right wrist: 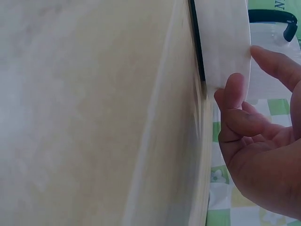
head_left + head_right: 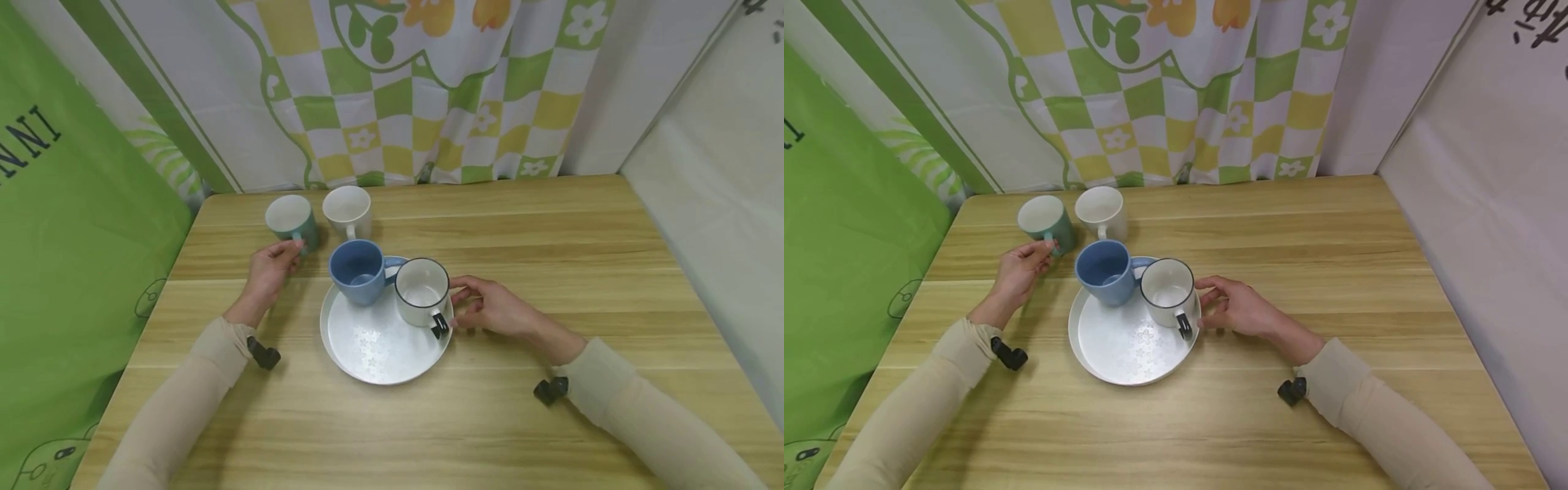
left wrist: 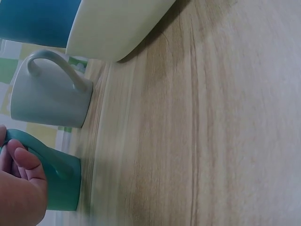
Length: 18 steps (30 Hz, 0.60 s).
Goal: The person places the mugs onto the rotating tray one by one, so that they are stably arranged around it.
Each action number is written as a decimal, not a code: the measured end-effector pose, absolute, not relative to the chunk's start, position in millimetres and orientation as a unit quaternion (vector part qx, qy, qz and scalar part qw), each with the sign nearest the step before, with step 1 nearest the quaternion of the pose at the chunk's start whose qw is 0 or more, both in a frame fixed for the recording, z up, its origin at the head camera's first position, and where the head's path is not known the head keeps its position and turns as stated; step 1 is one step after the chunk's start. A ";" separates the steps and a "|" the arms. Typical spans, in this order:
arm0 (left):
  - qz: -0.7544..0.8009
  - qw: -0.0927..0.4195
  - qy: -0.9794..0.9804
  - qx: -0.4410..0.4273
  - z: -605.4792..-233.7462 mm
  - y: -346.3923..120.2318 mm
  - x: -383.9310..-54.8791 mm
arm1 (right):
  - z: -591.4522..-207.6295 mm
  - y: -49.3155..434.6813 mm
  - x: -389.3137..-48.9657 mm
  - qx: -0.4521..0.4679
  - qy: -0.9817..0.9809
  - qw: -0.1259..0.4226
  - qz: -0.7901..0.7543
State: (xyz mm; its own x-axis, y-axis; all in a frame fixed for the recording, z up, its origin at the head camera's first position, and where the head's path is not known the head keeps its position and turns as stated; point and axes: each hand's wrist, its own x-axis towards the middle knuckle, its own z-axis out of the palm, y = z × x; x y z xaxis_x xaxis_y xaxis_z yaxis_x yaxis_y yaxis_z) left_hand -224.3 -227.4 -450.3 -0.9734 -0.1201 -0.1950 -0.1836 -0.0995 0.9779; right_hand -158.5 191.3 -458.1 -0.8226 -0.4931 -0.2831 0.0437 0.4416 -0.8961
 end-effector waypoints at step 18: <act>0.753 0.019 0.647 -0.114 -460.4 -235.8 -228.4 | -456.6 191.9 -159.2 -0.166 0.813 0.254 -0.498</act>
